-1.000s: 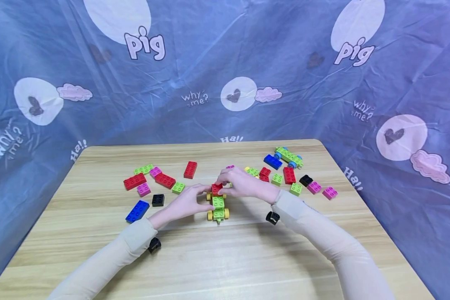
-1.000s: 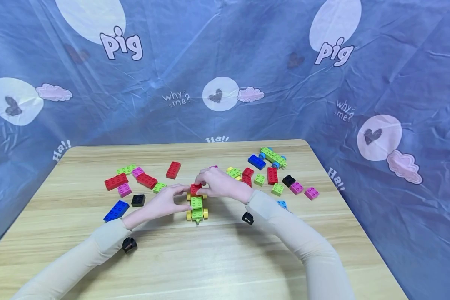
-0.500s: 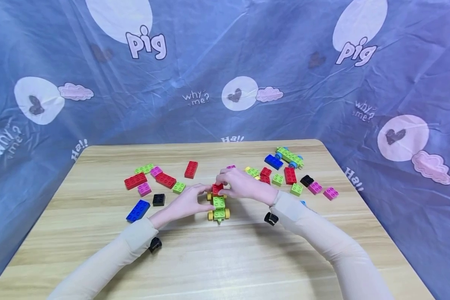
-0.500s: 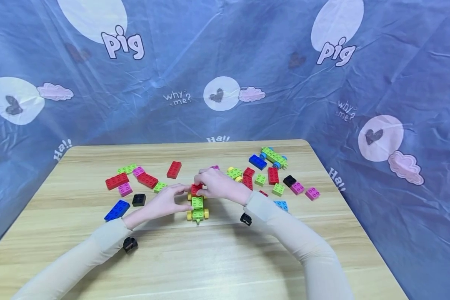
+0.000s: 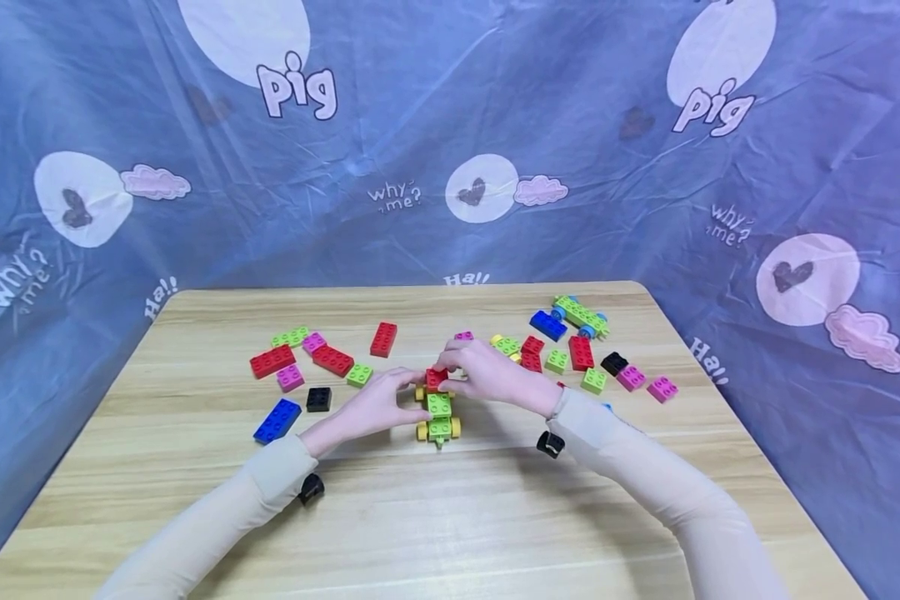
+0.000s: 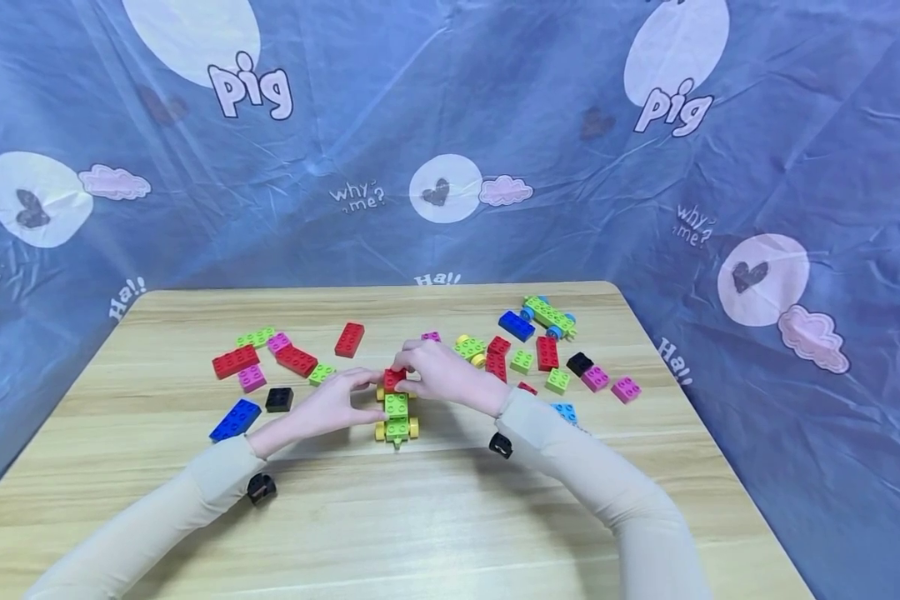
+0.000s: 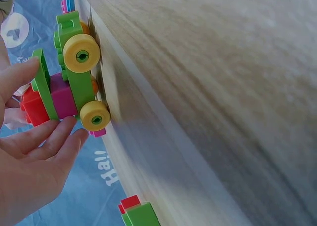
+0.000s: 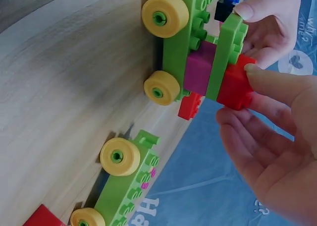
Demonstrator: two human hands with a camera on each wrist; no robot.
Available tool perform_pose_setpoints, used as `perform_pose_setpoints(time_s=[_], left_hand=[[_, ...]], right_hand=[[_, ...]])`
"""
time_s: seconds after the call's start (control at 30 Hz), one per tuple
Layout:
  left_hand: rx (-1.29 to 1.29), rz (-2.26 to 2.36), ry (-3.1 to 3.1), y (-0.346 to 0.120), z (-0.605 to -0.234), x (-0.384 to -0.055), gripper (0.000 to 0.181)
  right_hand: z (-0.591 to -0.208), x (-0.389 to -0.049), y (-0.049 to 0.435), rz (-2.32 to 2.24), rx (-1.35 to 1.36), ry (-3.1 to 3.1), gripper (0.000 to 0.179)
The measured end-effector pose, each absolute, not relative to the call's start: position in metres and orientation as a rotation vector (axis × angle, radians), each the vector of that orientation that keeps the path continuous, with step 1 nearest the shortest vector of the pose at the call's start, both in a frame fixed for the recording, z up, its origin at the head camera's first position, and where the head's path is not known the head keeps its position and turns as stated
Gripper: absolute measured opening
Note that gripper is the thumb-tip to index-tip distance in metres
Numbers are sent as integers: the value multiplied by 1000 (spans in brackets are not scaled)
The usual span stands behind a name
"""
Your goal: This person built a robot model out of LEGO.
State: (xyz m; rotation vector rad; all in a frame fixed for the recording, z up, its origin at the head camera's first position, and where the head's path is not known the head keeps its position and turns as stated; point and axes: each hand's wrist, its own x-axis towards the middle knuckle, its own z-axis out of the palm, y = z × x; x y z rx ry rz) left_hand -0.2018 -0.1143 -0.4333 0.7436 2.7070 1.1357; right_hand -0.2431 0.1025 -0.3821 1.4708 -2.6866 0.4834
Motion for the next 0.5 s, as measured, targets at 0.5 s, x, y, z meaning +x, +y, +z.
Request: perform_pose_setpoints(time_s=[0.5], left_hand=[[732, 1116, 2714, -114, -433, -201, 65]], right_hand=[[-381, -249, 111, 590, 1569, -2708, 24]])
